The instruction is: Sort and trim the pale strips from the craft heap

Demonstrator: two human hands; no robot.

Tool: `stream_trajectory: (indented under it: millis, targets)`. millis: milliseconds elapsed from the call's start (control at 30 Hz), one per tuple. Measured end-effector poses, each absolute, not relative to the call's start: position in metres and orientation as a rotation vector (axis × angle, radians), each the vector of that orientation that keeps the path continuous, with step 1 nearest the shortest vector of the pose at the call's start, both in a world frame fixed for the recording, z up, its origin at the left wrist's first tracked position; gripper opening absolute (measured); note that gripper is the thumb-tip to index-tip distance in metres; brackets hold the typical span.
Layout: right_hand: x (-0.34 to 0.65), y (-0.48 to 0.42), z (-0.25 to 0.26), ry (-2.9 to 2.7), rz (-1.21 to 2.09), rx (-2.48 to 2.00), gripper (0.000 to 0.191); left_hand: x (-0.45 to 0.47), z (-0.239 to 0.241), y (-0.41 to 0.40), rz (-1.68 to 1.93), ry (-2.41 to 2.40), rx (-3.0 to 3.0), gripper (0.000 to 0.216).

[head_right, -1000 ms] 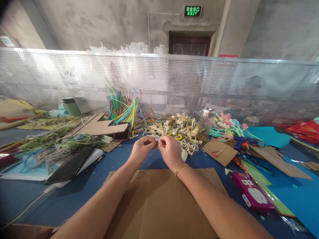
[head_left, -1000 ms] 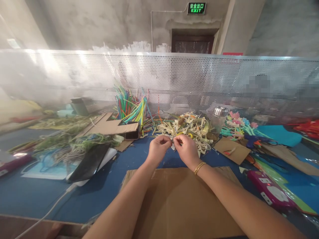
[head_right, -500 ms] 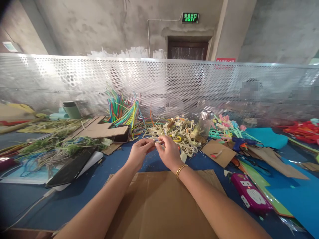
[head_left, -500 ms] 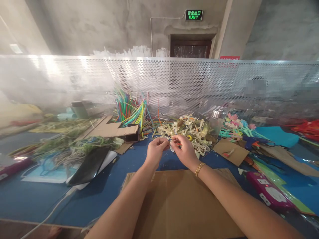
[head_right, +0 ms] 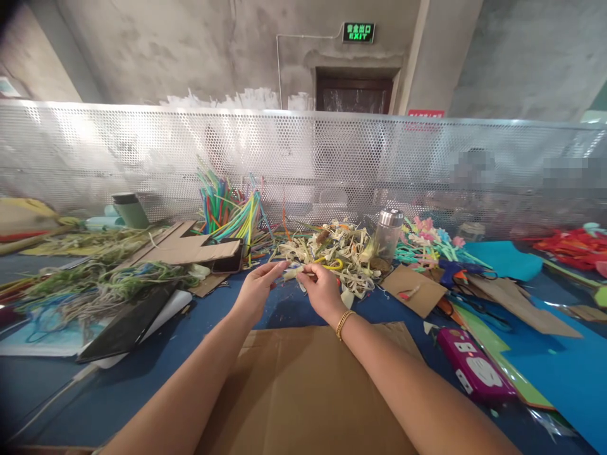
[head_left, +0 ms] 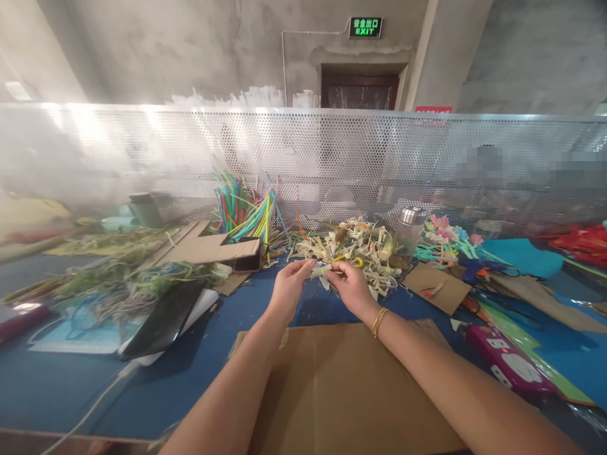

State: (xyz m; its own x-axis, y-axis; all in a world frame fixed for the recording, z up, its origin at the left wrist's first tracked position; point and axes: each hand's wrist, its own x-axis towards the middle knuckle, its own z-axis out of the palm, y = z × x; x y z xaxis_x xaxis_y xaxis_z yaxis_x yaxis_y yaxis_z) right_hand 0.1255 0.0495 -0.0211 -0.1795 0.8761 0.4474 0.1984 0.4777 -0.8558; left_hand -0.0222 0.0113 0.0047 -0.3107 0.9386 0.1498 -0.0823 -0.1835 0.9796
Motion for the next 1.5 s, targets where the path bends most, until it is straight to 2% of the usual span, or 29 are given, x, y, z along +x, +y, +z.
stream_trajectory:
  millis: [300, 567, 800, 1000, 1167, 1233, 1500]
  targets:
    - [0.119, 0.043, -0.021, -1.607, 1.008, -0.852, 0.022, -0.021, -0.004, 0.016, 1.619, 1.105, 1.136, 0.031]
    - [0.114, 0.039, -0.019, -1.488, 1.228, -0.826, 0.025, -0.027, -0.01, 0.025, 1.734, 1.231, 1.381, 0.019]
    - [0.118, 0.041, -0.014, -1.323, 1.228, -0.813, 0.033, -0.021, -0.003, 0.016, 1.501, 1.131, 1.003, 0.046]
    - [0.123, 0.05, -0.017, -1.369, 1.174, -0.869, 0.032, -0.018, -0.009, 0.016, 1.435, 1.014, 1.008, 0.04]
    - [0.151, 0.071, -0.01, -1.518, 0.764, -0.954, 0.029, -0.03, -0.005, 0.021, 1.619, 1.081, 0.802, 0.038]
    - [0.157, 0.075, -0.008, -1.525, 0.705, -0.986, 0.028, -0.031, -0.003, 0.022, 1.609, 1.05, 0.771, 0.036]
    - [0.137, 0.059, -0.01, -1.52, 1.016, -0.906, 0.04, -0.021, -0.006, 0.021, 1.588, 0.966, 0.859, 0.031]
